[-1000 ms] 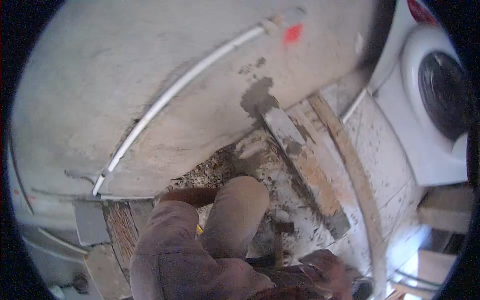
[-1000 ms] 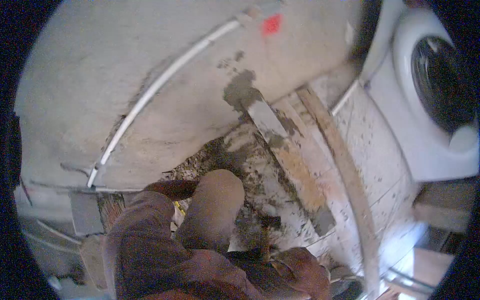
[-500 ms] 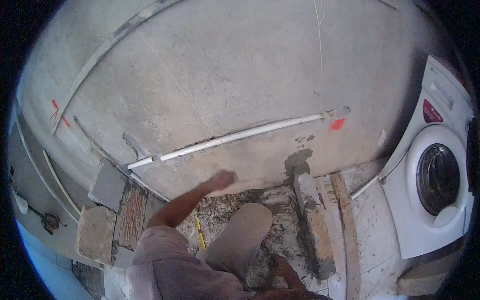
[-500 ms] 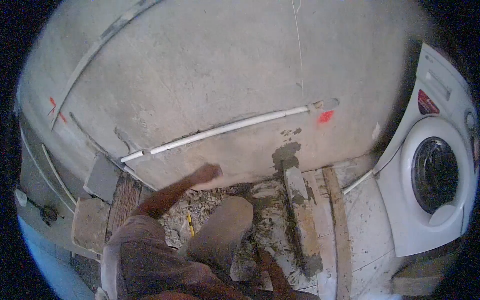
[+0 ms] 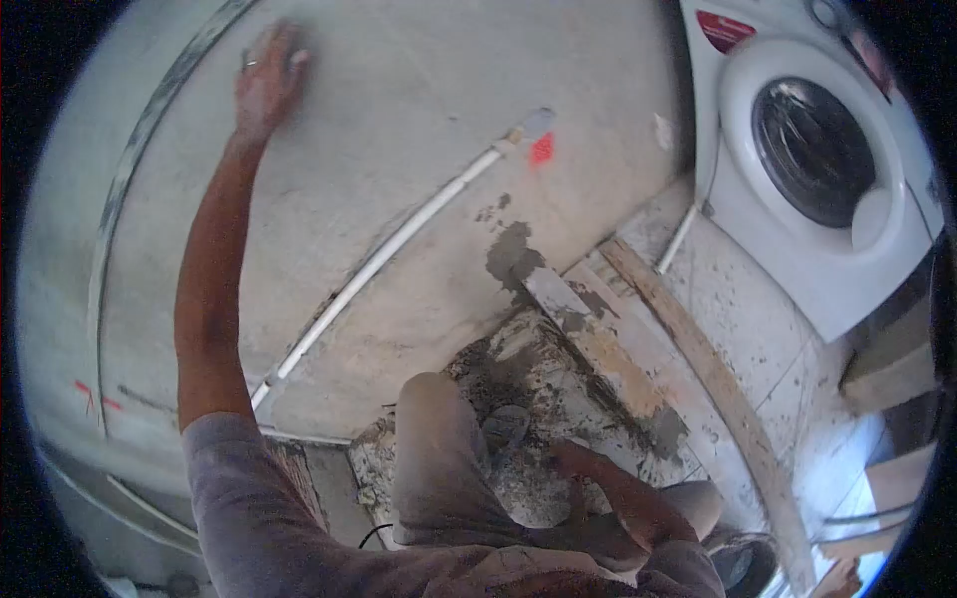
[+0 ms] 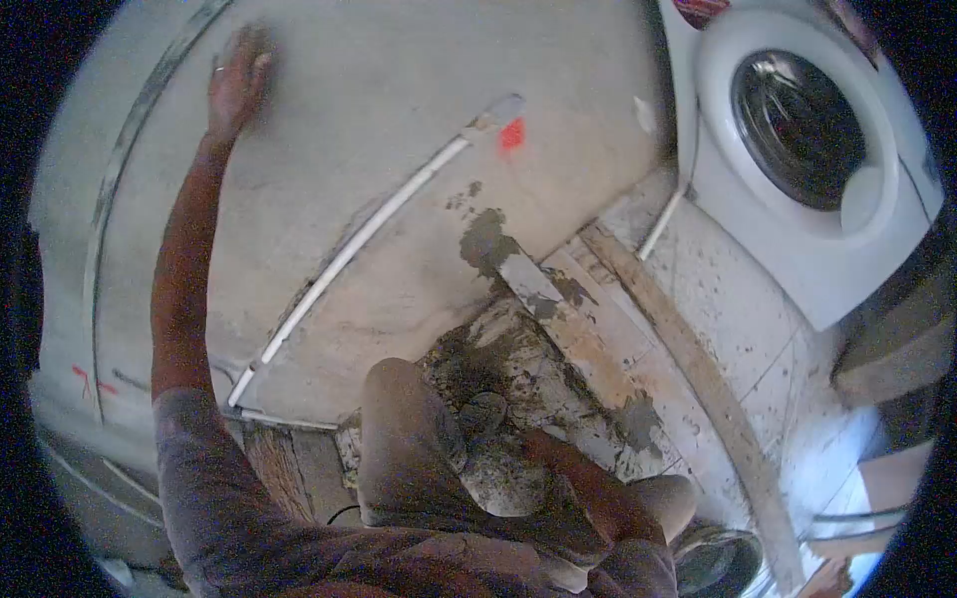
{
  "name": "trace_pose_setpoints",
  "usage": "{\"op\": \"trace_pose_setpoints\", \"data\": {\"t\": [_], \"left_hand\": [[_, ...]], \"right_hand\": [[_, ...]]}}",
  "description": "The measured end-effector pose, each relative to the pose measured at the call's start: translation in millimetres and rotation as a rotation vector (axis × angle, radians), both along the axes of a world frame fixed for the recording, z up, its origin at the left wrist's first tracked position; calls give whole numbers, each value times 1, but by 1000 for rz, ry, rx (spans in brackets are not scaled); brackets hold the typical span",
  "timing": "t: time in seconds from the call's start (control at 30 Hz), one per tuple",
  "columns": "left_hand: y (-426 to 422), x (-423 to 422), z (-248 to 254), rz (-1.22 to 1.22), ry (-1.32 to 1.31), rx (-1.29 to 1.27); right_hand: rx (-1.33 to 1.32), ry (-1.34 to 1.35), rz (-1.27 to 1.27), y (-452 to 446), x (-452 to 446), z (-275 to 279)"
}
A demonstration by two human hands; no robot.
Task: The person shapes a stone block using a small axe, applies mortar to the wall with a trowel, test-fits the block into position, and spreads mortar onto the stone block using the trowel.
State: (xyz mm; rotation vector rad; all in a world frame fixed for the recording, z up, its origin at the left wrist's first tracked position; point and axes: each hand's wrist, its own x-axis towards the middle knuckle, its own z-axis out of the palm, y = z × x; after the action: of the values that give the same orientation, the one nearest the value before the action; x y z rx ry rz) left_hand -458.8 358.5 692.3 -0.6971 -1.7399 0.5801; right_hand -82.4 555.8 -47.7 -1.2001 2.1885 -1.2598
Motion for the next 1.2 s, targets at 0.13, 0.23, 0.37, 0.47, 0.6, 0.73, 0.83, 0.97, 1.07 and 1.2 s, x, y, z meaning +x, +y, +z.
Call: {"op": "trace_pose_setpoints", "data": {"t": [0.13, 0.23, 0.37, 0.47, 0.6, 0.73, 0.83, 0.97, 1.07, 1.2], "left_hand": [[17, -34, -14, 71, 212, -56], [44, -13, -31, 789, 412, -121], [26, -31, -28, 40, 244, -62], [31, -28, -28, 39, 247, -65], [29, -26, -27, 81, 229, -87], [30, -25, -30, 98, 255, -111], [29, -27, -29, 48, 254, -112], [28, -30, -27, 163, 262, -68], [32, -25, -29, 176, 271, -48], [28, -32, -33, 161, 279, -29]], "right_hand": [[91, -341, -40, 14, -15, 132], [6, -204, -67, 8, -11, 107], [377, -286, -51, -13, -2, 46], [243, -284, -48, -25, 3, -32], [148, -248, -52, -37, 7, -28], [136, -208, -75, -45, 14, -8], [51, -43, -77, -64, 13, -34], [269, -464, -24, -17, -9, 82], [146, -490, 7, -27, -7, 45], [-36, -1441, -243, 6, -9, 105]]}}
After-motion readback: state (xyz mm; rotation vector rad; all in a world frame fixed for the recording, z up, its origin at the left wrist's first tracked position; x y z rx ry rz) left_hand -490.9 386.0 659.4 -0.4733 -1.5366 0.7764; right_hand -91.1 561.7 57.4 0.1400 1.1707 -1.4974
